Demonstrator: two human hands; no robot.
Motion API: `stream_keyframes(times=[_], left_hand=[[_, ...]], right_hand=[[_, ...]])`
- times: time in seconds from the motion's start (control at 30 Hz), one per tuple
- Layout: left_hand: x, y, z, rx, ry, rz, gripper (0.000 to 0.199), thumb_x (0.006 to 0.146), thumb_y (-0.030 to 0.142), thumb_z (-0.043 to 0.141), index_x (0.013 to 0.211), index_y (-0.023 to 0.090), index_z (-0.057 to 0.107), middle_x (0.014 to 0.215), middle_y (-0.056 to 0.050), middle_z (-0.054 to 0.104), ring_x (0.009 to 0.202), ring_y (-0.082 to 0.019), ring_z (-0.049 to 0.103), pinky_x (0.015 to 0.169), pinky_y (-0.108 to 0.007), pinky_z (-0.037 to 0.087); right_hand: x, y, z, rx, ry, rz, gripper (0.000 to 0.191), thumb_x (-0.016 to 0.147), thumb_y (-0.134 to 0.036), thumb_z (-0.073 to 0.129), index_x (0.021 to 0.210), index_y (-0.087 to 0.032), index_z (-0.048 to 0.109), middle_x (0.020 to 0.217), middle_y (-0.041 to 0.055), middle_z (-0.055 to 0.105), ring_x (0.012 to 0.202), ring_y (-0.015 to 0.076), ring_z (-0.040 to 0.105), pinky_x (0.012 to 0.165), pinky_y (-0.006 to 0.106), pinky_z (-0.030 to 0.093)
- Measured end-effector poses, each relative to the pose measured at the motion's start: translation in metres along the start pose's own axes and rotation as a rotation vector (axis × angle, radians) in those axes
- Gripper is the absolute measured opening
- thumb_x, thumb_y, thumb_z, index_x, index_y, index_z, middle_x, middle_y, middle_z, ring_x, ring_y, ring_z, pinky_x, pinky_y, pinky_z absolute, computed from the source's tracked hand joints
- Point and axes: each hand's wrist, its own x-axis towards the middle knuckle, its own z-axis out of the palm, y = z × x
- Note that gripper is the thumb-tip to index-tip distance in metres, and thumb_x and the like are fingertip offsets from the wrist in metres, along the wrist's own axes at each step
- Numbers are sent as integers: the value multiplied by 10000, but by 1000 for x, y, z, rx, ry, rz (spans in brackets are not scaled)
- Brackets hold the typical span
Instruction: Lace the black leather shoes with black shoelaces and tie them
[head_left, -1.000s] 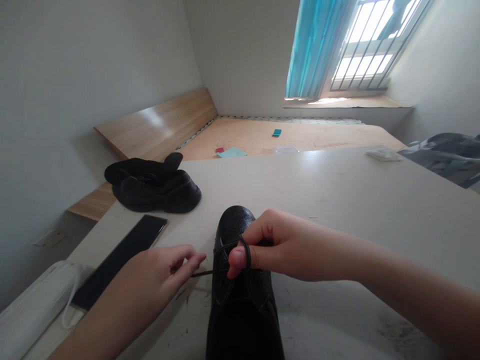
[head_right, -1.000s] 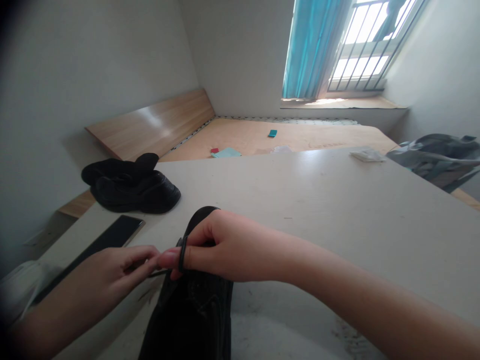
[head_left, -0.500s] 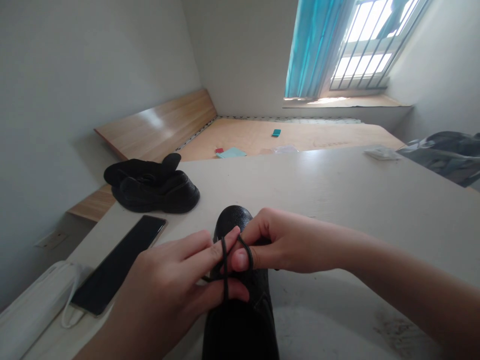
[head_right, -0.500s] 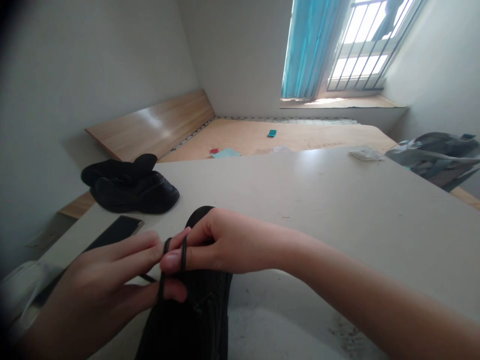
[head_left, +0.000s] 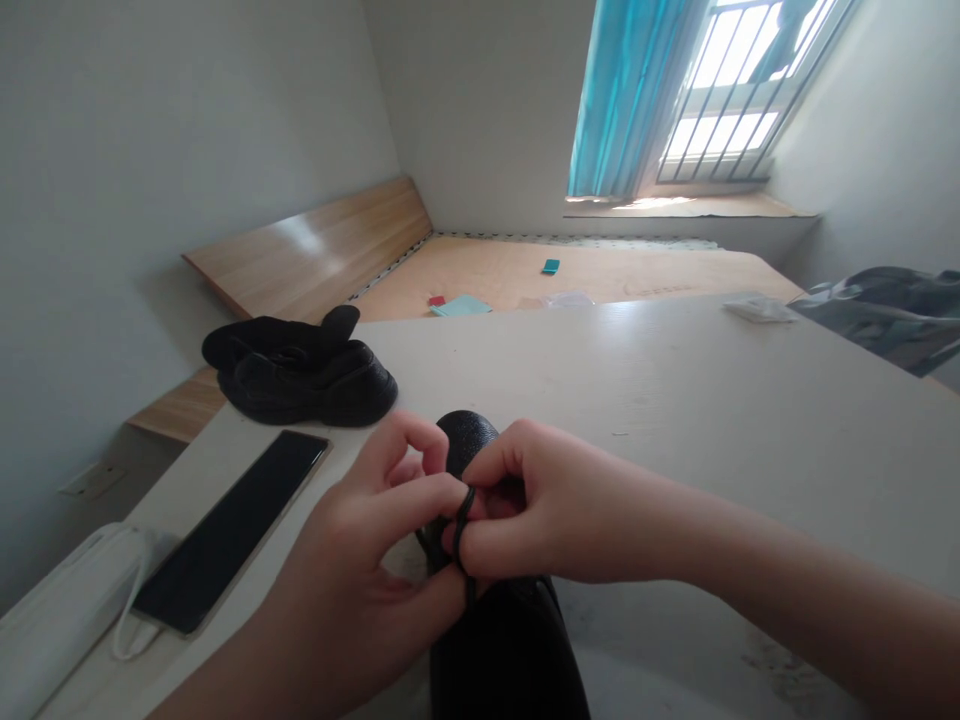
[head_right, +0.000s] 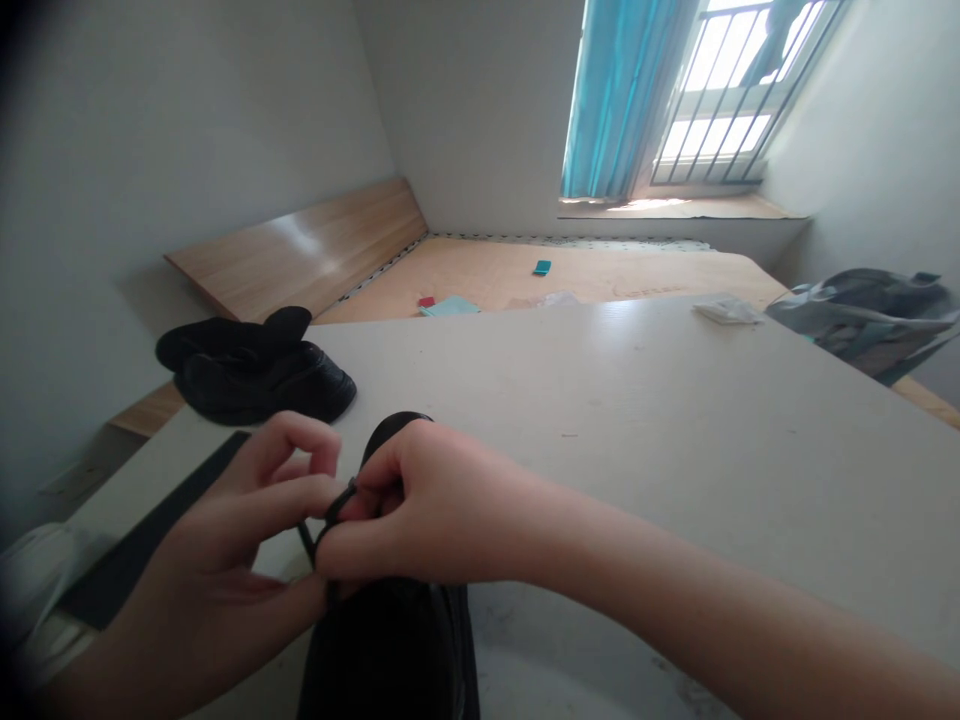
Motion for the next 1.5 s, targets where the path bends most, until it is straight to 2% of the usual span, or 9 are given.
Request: stream_keyframes(times=[0.2, 0.37, 0.47, 0.53, 0.63, 0.73, 0.97, 1.2, 1.5], left_hand=[[3, 2, 1, 166, -29, 67, 64, 702, 167, 509, 652, 205, 494, 582, 30, 474, 514, -110, 402, 504, -267, 236], [6, -6, -1, -170, -226, -207, 387, 851, 323, 502, 565, 199, 273, 517, 58, 276, 485, -84, 297, 479, -250, 210], [8, -19, -1, -375, -207, -358, 444, 923, 448, 410, 570, 204, 300, 570, 46, 245, 534, -100, 281, 506, -255, 241], [9, -26, 0, -405, -189, -426, 458, 937, 485, 386, 580, 201, 344, 599, 40, 254, 565, -108, 291, 534, -259, 258], [8, -31, 0, -346, -210, -488, 457, 925, 506, 417, 591, 197, 374, 602, 37, 265, 586, -117, 302, 556, -264, 256], [5, -33, -1, -307, -258, -490, 470, 924, 523, 417, 587, 195, 405, 582, 34, 294, 577, -123, 318, 552, -262, 267], [-1, -45, -3, -227, -318, -467, 515, 948, 574, 346, 602, 194, 378, 608, 30, 313, 595, -127, 354, 570, -270, 271], [-3, -55, -3, -235, -296, -495, 569, 915, 614, 354, 533, 194, 396, 509, 37, 390, 523, -119, 407, 551, -268, 293], [-6, -59, -1, -466, -302, -462, 579, 924, 607, 389, 551, 183, 515, 552, 17, 500, 572, -128, 462, 607, -269, 347]], right_hand=[[-4, -2, -5, -77, -39, -50, 107, 675, -239, 621, 600, -193, 561, 553, -82, 431, 532, 80, 367, 424, 215, 268], [-7, -4, -6, -312, 139, -141, 104, 715, -157, 540, 658, -199, 616, 562, -67, 512, 533, 84, 425, 480, 216, 321], [-7, -7, -7, -633, 285, -187, 141, 760, -127, 524, 664, -203, 595, 574, -46, 546, 541, 108, 446, 512, 262, 300], [-8, -10, -6, -899, 291, -127, 172, 805, -122, 528, 673, -203, 602, 642, -11, 623, 593, 146, 523, 526, 296, 269], [-13, -15, -1, -1130, 117, 77, 187, 838, -108, 569, 722, -216, 668, 766, 26, 720, 667, 213, 651, 517, 314, 255], [-18, -20, 2, -1186, 26, 167, 217, 837, -77, 595, 766, -247, 711, 784, 13, 741, 668, 242, 702, 498, 322, 273], [-22, -17, -8, -1165, -5, 137, 227, 852, -83, 608, 773, -257, 729, 774, 1, 759, 710, 238, 731, 533, 316, 346], [-22, -9, -8, -1172, 88, 142, 250, 809, -74, 638, 842, -308, 720, 824, -32, 773, 746, 247, 739, 575, 303, 402], [-16, -11, 0, -1341, 282, 119, 209, 762, -5, 621, 767, -211, 658, 762, 36, 732, 731, 251, 729, 574, 314, 353]])
